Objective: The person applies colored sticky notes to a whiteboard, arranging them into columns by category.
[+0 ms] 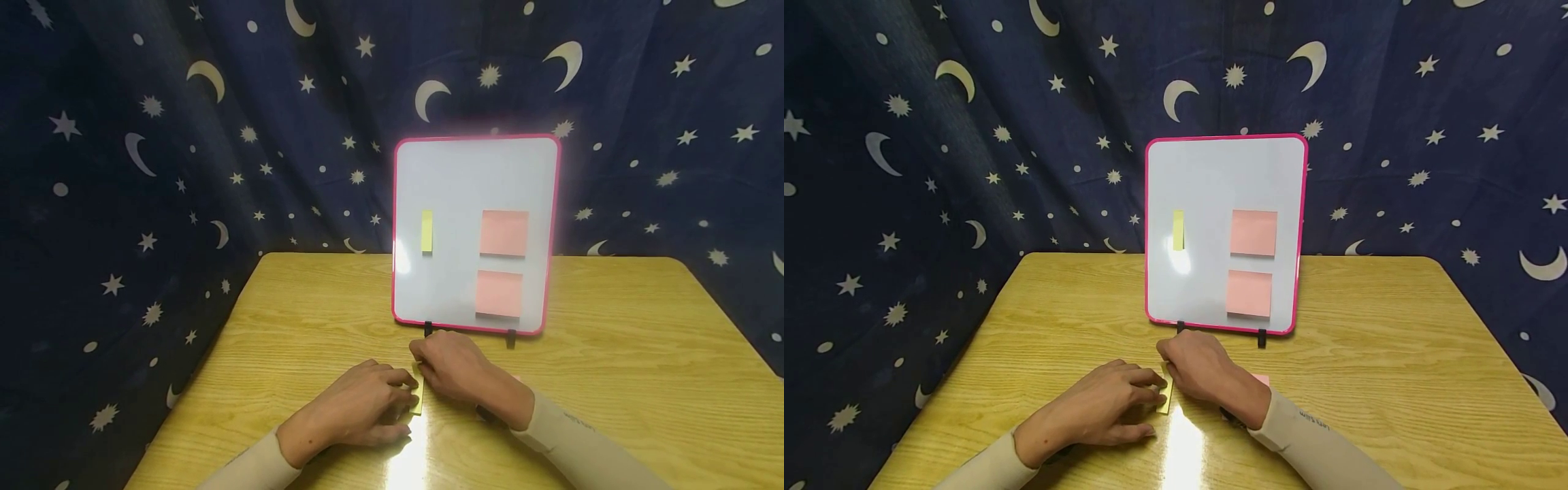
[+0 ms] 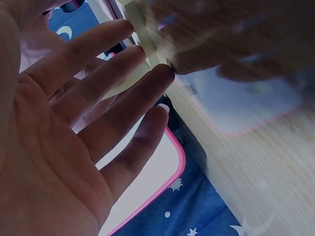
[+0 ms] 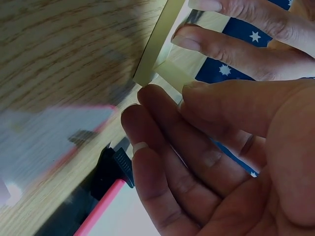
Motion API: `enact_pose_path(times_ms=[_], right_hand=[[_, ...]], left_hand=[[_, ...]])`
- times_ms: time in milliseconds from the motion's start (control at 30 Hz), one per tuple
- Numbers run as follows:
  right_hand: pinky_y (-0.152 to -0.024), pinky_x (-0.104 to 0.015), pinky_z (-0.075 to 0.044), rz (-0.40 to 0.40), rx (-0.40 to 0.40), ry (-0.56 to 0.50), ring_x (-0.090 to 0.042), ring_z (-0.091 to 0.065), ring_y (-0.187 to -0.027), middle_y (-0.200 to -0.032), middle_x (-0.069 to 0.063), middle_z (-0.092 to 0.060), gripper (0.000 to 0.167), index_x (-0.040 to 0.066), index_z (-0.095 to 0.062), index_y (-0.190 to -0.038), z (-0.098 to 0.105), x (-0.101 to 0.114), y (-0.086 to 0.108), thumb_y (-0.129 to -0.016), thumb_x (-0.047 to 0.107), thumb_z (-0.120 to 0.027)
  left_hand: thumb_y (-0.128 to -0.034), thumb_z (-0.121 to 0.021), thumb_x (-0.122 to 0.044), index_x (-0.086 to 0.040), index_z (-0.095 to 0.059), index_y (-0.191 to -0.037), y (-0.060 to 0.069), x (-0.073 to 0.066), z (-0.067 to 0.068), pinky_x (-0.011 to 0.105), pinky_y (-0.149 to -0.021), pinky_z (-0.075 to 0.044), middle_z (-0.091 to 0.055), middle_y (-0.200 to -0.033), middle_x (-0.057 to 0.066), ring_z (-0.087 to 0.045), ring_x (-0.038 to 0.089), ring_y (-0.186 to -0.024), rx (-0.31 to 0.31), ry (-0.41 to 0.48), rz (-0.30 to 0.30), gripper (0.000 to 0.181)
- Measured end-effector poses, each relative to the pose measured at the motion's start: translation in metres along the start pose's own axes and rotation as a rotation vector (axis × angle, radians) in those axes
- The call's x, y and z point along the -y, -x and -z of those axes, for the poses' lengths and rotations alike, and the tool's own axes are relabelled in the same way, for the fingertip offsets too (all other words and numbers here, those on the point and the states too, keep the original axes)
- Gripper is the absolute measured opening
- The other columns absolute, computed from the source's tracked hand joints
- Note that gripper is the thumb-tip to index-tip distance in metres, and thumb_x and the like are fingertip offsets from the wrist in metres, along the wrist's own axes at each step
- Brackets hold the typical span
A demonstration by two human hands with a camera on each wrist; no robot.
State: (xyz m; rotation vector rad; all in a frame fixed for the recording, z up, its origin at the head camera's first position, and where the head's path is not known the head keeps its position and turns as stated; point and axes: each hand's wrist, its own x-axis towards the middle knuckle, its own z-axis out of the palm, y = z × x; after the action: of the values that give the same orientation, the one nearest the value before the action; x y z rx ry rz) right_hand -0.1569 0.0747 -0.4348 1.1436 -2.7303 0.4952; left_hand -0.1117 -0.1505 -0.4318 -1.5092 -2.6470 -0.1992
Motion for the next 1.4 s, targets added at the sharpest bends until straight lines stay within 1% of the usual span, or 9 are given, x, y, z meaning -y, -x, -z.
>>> enact_pose_path(times_ms=[433, 700, 933, 1200, 1400], right_hand=[[-0.045, -0.023, -0.029, -0.002, -0.019, -0.01, -0.003, -0.034, -0.053, -0.057, 0.013, -0.034, 0.035, 0.023, -0.047, -0.067, 0.0024, -0.0011, -0.0015, -0.079, 0.0, -0.071], [-0.047, -0.023, -0.03, -0.017, -0.011, -0.04, -0.004, -0.033, -0.055, -0.058, 0.013, -0.032, 0.037, 0.023, -0.045, -0.067, 0.0038, -0.0021, -0.0015, -0.08, -0.001, -0.071], [-0.048, -0.023, -0.028, -0.014, -0.021, -0.044, -0.003, -0.03, -0.057, -0.059, 0.014, -0.028, 0.038, 0.023, -0.045, -0.066, 0.004, -0.0034, -0.0032, -0.08, -0.002, -0.069], [-0.049, -0.022, -0.03, -0.01, -0.03, -0.052, -0.003, -0.031, -0.058, -0.06, 0.014, -0.029, 0.037, 0.023, -0.046, -0.066, 0.006, -0.0036, -0.0039, -0.079, -0.004, -0.068], [-0.051, -0.023, -0.03, -0.005, -0.039, -0.058, -0.004, -0.032, -0.058, -0.061, 0.014, -0.028, 0.038, 0.023, -0.045, -0.066, 0.0062, -0.0044, -0.0043, -0.08, -0.003, -0.068]], left_hand=[[-0.0879, -0.079, -0.046, -0.028, -0.079, -0.106, -0.0007, 0.0007, -0.0001, 0.026, -0.081, -0.049, -0.069, -0.12, -0.01, -0.067, 0.005, -0.101, 0.006, 0.014, -0.007, 0.026], [-0.088, -0.079, -0.047, -0.028, -0.08, -0.107, -0.0005, 0.0012, -0.0005, 0.027, -0.08, -0.049, -0.069, -0.12, -0.01, -0.067, 0.006, -0.1, 0.006, 0.009, -0.012, 0.027], [-0.0878, -0.079, -0.047, -0.028, -0.08, -0.107, -0.0003, 0.0013, -0.0006, 0.028, -0.08, -0.05, -0.07, -0.12, -0.009, -0.068, 0.006, -0.101, 0.002, 0.003, -0.016, 0.027], [-0.0884, -0.078, -0.045, -0.027, -0.079, -0.106, -0.0004, 0.0011, -0.0004, 0.028, -0.08, -0.05, -0.069, -0.12, -0.01, -0.068, 0.006, -0.101, 0.0, 0.011, -0.018, 0.025], [-0.0887, -0.078, -0.045, -0.027, -0.08, -0.106, -0.0007, 0.0011, -0.0005, 0.029, -0.082, -0.051, -0.07, -0.12, -0.009, -0.068, 0.007, -0.102, 0.004, 0.015, -0.017, 0.025]])
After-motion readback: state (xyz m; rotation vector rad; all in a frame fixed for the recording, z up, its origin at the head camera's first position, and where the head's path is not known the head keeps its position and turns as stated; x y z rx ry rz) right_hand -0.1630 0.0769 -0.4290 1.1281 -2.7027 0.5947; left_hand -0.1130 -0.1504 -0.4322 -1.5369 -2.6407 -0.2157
